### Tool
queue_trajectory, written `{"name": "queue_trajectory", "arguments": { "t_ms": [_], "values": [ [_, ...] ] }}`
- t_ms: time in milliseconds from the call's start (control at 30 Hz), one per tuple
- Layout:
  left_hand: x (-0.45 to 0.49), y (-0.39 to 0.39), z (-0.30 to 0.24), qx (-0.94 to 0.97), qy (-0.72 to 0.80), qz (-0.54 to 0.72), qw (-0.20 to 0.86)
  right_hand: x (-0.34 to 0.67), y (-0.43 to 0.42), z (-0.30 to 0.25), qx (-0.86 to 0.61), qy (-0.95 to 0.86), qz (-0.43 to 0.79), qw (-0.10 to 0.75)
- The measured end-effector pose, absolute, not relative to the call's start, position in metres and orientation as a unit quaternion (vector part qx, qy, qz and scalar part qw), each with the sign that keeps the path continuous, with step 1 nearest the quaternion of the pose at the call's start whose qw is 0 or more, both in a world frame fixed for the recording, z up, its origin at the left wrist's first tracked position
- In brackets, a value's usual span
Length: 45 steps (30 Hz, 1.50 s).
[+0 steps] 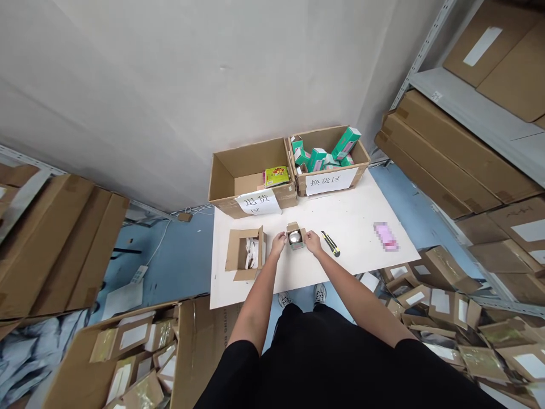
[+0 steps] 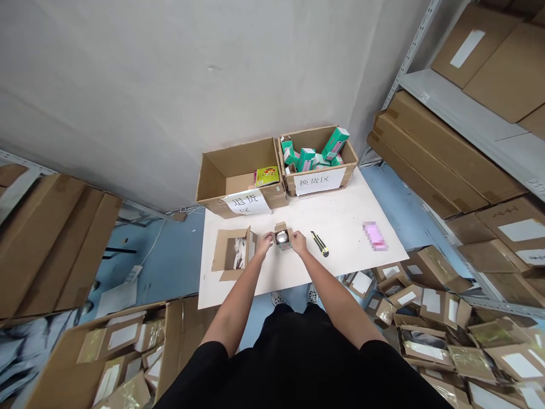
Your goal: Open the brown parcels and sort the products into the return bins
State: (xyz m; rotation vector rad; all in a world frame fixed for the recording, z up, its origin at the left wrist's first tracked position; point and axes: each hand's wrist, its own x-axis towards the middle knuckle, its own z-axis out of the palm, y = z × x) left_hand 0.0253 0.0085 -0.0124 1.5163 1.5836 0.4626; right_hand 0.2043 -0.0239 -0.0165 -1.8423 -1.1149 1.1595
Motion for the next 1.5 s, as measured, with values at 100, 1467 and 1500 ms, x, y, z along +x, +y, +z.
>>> {"name": "queue_trajectory", "arguments": {
  "t_ms": [100, 1467, 1500],
  "values": [
    [0.027, 0.011, -0.023, 0.566, 0.601, 0.242, 0.51, 0.199, -0.028, -0.023, -0.668, -0.427, 0.48, 0.375],
    [0.085, 0.109, 0.012, 0.606, 0.435, 0.433, 0.506, 0.266, 0.059, 0.02, -0.594, -0.376, 0.443, 0.557],
    [0.101, 0.127, 0.029, 0.617, 0.419, 0.447, 0.493, 0.284, 0.078, 0.036, -0.585, -0.387, 0.433, 0.566]
  ]
}}
